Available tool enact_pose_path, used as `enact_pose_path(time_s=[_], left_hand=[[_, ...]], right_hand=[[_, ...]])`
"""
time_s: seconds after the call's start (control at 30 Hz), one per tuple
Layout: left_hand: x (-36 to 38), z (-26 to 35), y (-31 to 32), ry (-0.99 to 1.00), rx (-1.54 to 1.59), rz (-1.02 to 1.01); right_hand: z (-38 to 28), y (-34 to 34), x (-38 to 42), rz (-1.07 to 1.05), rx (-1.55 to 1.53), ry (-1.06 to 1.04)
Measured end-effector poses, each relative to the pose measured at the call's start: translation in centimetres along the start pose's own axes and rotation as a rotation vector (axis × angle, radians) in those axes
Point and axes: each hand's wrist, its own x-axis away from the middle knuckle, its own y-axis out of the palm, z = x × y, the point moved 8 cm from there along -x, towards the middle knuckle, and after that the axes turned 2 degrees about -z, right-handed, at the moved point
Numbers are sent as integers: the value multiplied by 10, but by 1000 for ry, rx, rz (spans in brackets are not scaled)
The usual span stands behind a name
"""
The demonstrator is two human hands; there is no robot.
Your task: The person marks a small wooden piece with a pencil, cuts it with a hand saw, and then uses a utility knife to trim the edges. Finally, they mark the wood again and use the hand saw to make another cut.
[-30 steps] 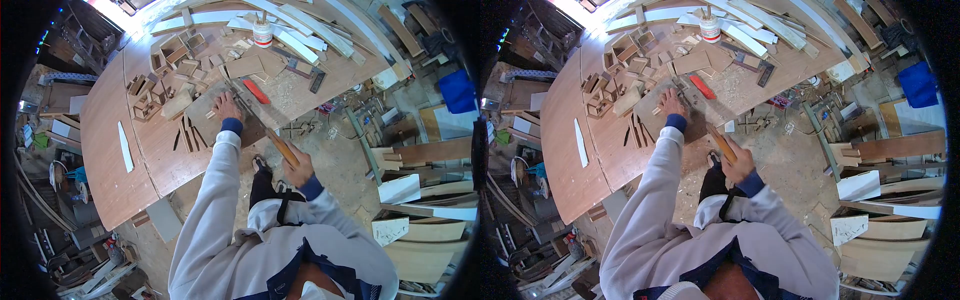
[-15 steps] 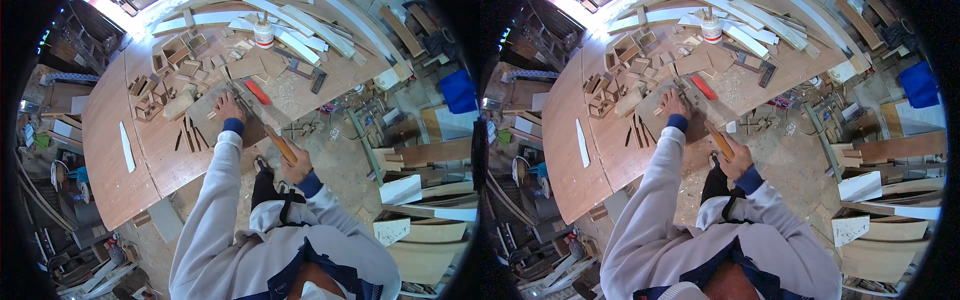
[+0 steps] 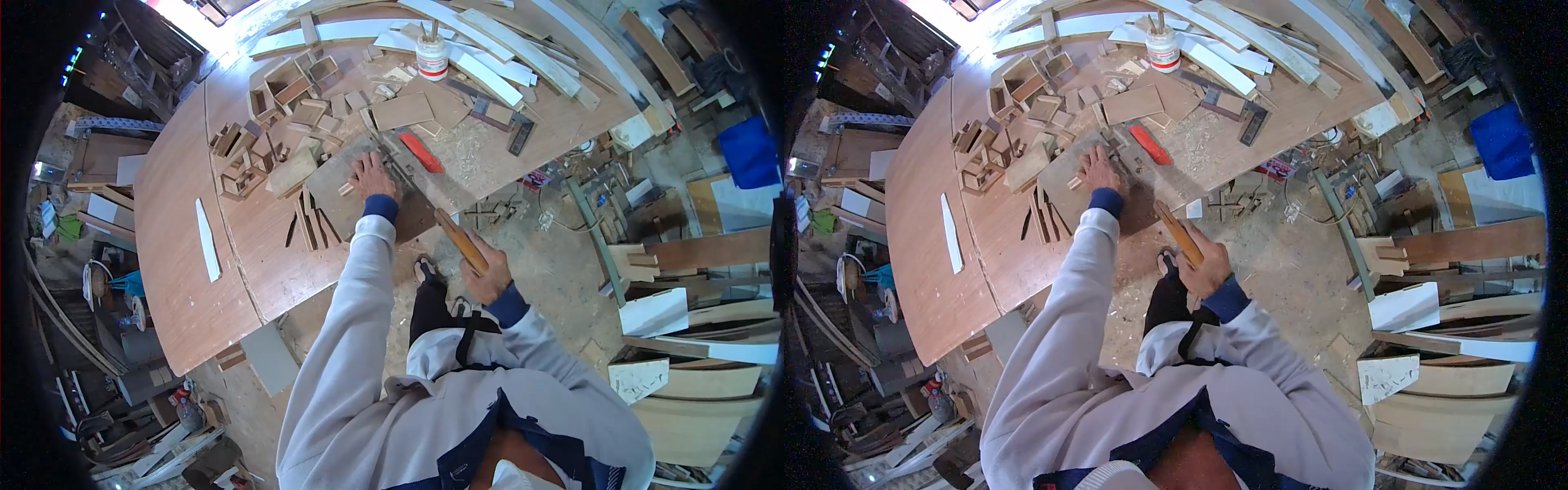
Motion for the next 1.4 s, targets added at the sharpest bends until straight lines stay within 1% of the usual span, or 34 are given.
enact_pose_path(time_s=[0.07,0.1,0.13,0.2,0.27,0.33,0.37,0.43,0.47,0.5,0.53,0.63,0.67,0.73,0.77,0.83,0.87,0.9,0.97,1.0,1.1,1.13,1.17,1.23,1.27,1.33,1.37,1.4], left_hand=[[9,-3,8,-23,9,-18],[2,-2,6,-18,6,3],[4,-3,8,-15,0,8],[5,-4,10,-9,-7,18],[0,-4,7,4,-16,37],[7,1,1,10,-31,13],[9,1,1,10,-31,18],[4,0,1,13,-17,34],[4,1,5,12,-11,33],[12,-1,10,6,-34,32],[5,-1,8,2,-55,60],[4,-4,11,15,-58,133],[5,-6,13,19,-60,130],[2,-5,13,-22,-37,9],[6,-2,9,-17,-38,4],[6,1,0,-20,-23,-54],[2,1,-4,-15,-28,-48],[0,1,-3,-6,-29,-29],[2,2,3,-5,-26,-16],[1,1,5,-8,-33,-11],[8,-2,2,-13,-36,-34],[6,1,0,-2,-24,-43],[7,5,-2,2,-19,-45],[7,6,-7,5,7,-35],[5,3,-7,4,3,-26],[5,0,2,7,6,17],[12,-3,12,0,9,5],[6,-3,14,22,-3,65]], right_hand=[[-5,-15,24,-21,-14,52],[-5,-23,32,-33,-34,77],[-10,-32,44,7,-3,-16],[-18,-42,55,-1,-1,-9],[-21,-38,46,1,-3,-9],[-2,-15,23,-27,8,106],[6,-7,14,-26,8,101],[-6,-3,-4,88,19,-131],[-5,-9,3,86,26,-131],[-7,-15,22,28,-17,6],[-8,-21,29,-23,-60,116],[-24,-46,59,-15,-25,48],[-20,-43,59,-13,-28,52],[-13,-36,45,22,10,-36],[-8,-28,33,25,10,-30],[2,-4,0,-57,-58,55],[9,-1,4,-40,-72,105],[9,-4,12,-36,-71,107],[0,-17,35,-11,35,1],[-10,-29,46,-41,-39,38],[-31,-46,56,-40,10,16],[-43,-45,45,-59,19,9],[-32,-32,31,-55,24,11],[-5,-5,6,14,17,-63],[-11,-5,3,14,13,-72],[-8,-5,-1,-82,-27,138],[-8,-10,14,-90,-22,149],[-12,-22,29,-48,-30,85]])
